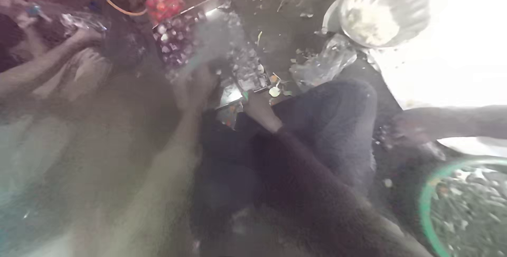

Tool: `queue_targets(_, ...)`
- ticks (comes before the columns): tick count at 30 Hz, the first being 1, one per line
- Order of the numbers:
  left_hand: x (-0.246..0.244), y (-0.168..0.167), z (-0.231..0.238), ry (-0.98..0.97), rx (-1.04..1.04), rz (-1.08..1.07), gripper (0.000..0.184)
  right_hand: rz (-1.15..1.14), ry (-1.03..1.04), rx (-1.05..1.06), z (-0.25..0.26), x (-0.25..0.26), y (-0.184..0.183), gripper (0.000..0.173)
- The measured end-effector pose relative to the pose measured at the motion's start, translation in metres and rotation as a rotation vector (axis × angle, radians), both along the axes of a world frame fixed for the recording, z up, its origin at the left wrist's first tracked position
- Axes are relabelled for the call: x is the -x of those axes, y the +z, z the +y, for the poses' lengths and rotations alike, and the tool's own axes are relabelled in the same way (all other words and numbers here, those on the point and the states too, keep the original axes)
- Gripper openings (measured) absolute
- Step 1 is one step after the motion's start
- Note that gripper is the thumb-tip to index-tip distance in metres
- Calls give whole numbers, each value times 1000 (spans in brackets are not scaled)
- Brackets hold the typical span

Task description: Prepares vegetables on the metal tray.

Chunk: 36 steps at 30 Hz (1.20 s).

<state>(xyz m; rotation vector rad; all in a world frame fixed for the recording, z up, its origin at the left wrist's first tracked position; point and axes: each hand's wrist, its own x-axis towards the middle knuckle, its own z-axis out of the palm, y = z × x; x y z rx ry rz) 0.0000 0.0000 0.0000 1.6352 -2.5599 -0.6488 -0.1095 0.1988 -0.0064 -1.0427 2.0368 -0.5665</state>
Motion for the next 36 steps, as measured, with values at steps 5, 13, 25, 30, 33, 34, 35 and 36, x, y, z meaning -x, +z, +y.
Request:
queue_targets(5, 3, 31, 15, 83, -113, -52, 47, 49, 125, -122, -15, -15, 7, 43)
queue_targets(13, 5, -5, 0, 2, 90, 68, 38, 62, 188, -239, -51, -19, 27, 45)
queue_targets(25, 3, -13, -7, -4, 115, 134, 25, 151, 190, -326, -30, -27, 42, 44)
queue_targets(30, 8, 31, 8, 54, -60, 6, 43, 158, 126, -291, -14, -24, 45, 43)
queue_targets(33, 6, 14, -3, 56, -34, 34, 43, 181, 154, -225, -23, -25, 44, 44)
queue_targets(34, 6, 7, -7, 58, -21, 37, 38, 195, 170, -206, -28, -26, 41, 45)
queue_targets(35, 7, 0, -10, 56, -3, 46, 31, 196, 189, -204, -34, -27, 43, 45)
queue_targets(36, 8, -1, -10, 50, -11, 36, 28, 189, 206, -216, -39, -28, 47, 46)
